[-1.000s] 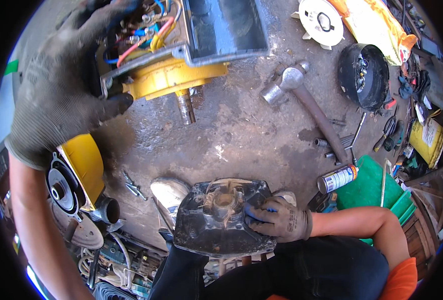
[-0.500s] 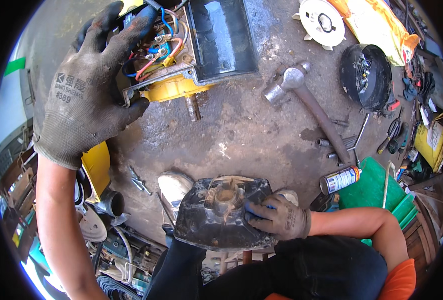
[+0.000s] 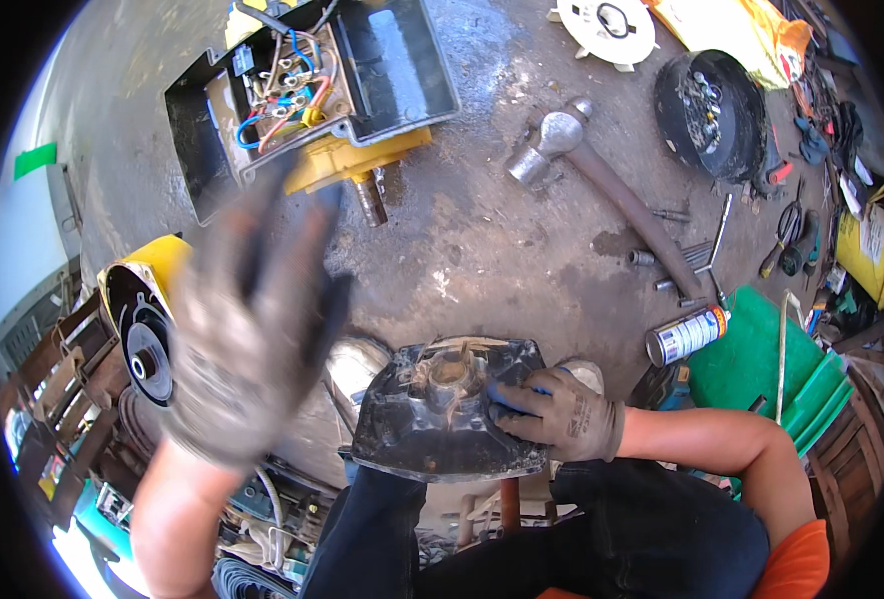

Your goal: The person disassembles a yellow electric motor by spraying lubricant, hammering a shaft, and using a cordless impact driver to remove bolts. They separate the motor housing and internal components, then reassemble parts and tighten bolts.

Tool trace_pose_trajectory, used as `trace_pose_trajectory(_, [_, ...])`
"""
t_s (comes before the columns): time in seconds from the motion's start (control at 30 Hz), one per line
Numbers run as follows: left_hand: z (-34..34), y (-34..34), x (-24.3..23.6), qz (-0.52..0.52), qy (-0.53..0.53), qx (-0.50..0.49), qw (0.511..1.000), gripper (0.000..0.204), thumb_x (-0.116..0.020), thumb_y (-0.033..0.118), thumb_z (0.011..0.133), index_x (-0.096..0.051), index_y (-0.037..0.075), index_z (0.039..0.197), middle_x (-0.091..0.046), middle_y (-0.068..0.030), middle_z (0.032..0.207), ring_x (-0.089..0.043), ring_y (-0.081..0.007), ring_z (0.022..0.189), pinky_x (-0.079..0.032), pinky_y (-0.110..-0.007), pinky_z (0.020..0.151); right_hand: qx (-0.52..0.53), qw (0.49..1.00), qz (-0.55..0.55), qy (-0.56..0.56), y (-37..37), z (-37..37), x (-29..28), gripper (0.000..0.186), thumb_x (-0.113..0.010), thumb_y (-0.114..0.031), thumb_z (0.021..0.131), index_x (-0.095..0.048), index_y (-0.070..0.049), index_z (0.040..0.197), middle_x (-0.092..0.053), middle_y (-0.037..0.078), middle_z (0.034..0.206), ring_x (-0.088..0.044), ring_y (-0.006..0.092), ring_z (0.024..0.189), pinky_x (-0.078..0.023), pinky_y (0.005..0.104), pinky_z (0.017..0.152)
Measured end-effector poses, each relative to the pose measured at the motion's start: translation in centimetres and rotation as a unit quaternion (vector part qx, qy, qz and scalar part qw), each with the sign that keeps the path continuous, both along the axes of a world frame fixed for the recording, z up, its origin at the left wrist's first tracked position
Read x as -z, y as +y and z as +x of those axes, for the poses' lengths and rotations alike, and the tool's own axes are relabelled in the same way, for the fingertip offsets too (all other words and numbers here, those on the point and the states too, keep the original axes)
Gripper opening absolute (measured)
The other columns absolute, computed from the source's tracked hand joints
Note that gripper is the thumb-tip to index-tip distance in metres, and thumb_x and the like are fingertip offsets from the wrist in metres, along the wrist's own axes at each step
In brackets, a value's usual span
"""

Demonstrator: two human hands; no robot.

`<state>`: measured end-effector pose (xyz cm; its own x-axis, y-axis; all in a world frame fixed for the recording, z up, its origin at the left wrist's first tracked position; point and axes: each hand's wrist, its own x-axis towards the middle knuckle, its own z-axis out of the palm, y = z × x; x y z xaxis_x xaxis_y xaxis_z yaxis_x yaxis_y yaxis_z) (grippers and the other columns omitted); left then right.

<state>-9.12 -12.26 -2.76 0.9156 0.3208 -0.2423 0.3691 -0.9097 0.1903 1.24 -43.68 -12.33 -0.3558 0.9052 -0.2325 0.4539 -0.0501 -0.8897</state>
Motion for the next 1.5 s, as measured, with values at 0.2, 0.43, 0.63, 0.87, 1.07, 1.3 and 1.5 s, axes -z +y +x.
trace_pose_trajectory(0.2, [-3.5,-5.3,8.2,-0.523,0.386,-0.218,0.728,0.061,-0.072,0.03,0.084,-0.054,0.001,0.134,-0.066,-0.019,0.119,-0.064,-0.0245,0.108,-0.048,-0.033,0.095,0.027,0.999,0.012,-0.025,-1.5,-1.1,0.1,0.062,-0.075,-0.02,0.059,-0.064,-0.012,0.12,-0.046,0.015,0.144,-0.055,0.0303,0.1,-0.045,0.0434,0.088])
trace_pose_trajectory(0.43, [-3.2,-7.3,10.1,-0.569,0.424,-0.198,0.676,0.053,-0.077,0.019,0.079,-0.062,0.005,0.128,-0.071,-0.0055,0.107,-0.063,-0.0121,0.085,-0.053,-0.029,0.077,0.027,0.995,0.057,-0.077,-2.9,-2.3,0.2,0.06,-0.073,-0.019,0.064,-0.062,-0.013,0.123,-0.047,0.012,0.143,-0.056,0.0282,0.105,-0.045,0.0424,0.091])
trace_pose_trajectory(0.63, [-3.4,-9.4,9.7,-0.373,0.443,-0.085,0.811,0.033,-0.074,0.02,0.077,-0.074,0.007,0.107,-0.074,-0.0107,0.089,-0.067,-0.0183,0.079,-0.053,-0.033,0.074,0.039,0.99,0.081,-0.107,-3.8,-3.1,0.3,0.057,-0.072,-0.019,0.066,-0.062,-0.013,0.122,-0.047,0.01,0.144,-0.056,0.0273,0.109,-0.045,0.0414,0.093])
trace_pose_trajectory(0.87, [-3.8,-10.8,9.0,-0.321,0.407,-0.085,0.851,0.028,-0.07,0.02,0.079,-0.072,0.004,0.102,-0.072,-0.0174,0.089,-0.069,-0.0271,0.08,-0.052,-0.038,0.076,0.059,0.99,0.076,-0.1,-4.1,-3.4,0.5,0.057,-0.074,-0.018,0.064,-0.064,-0.015,0.12,-0.048,0.009,0.144,-0.056,0.0275,0.11,-0.044,0.0418,0.095])
trace_pose_trajectory(1.07, [-4.6,-8.7,8.4,-0.455,0.285,-0.314,0.783,0.021,-0.063,0.0,0.082,-0.07,-0.001,0.102,-0.069,-0.0082,0.078,-0.065,-0.0136,0.069,-0.055,-0.031,0.065,0.067,0.992,0.05,-0.091,-3.8,-3.5,0.1,0.049,-0.07,-0.019,0.069,-0.066,-0.014,0.117,-0.05,0.01,0.141,-0.056,0.029,0.111,-0.045,0.0428,0.094])
trace_pose_trajectory(1.3, [-5.6,-5.9,8.1,-0.523,0.195,-0.45,0.697,0.014,-0.067,0.001,0.085,-0.068,-0.005,0.098,-0.067,-0.0082,0.076,-0.064,-0.0151,0.061,-0.057,-0.029,0.055,0.066,0.994,0.042,-0.077,-3.3,-3.1,-0.4,0.044,-0.067,-0.015,0.07,-0.067,-0.013,0.114,-0.05,0.013,0.142,-0.057,0.0313,0.109,-0.047,0.0428,0.092])
trace_pose_trajectory(1.5, [-7.7,4.4,7.2,-0.42,0.096,-0.466,0.773,0.012,-0.072,0.01,0.082,-0.069,-0.001,0.083,-0.065,-0.0057,0.07,-0.061,-0.0141,0.059,-0.052,-0.028,0.057,0.061,0.992,0.065,-0.087,-3.9,-3.2,-0.3,0.054,-0.071,-0.016,0.066,-0.066,-0.014,0.119,-0.047,0.013,0.145,-0.056,0.033,0.112,-0.046,0.0447,0.094])
